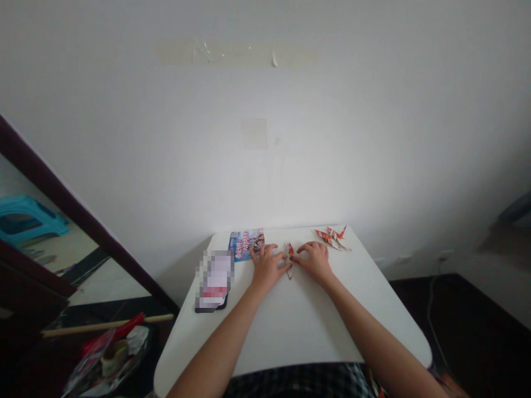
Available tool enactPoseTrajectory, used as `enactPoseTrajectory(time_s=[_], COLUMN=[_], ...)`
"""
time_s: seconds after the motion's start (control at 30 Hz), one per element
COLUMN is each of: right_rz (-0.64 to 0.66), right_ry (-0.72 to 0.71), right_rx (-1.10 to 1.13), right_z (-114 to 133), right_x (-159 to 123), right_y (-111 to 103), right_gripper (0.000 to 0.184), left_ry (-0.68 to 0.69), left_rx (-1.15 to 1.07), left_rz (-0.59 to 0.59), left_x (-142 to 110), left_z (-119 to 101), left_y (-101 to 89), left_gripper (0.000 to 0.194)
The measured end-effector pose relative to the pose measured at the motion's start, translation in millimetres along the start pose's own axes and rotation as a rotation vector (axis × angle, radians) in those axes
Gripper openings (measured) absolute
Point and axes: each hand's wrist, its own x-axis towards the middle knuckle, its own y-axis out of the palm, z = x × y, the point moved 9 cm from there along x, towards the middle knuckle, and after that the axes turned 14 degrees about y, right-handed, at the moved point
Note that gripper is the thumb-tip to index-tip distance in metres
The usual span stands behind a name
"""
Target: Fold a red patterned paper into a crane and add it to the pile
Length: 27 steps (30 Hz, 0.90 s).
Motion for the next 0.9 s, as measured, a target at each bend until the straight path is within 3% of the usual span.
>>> enactPoseTrajectory(time_s=[0.3, 0.5, 0.9], right_rz=[0.029, 0.057, 0.091], right_ry=[-0.034, -0.06, -0.047], right_rx=[0.008, 0.026, 0.0], right_z=[7, 13, 14], right_x=[-5, -9, -7], right_y=[3, 2, 3], right_gripper=[0.021, 0.014, 0.009], left_ry=[-0.018, -0.021, -0.03], left_rx=[-0.062, -0.06, -0.002], left_rz=[0.032, 0.043, 0.058], left_x=[1, 3, 2], left_z=[7, 9, 12], left_y=[-0.9, 2.4, 1.1], left_gripper=[0.015, 0.033, 0.027])
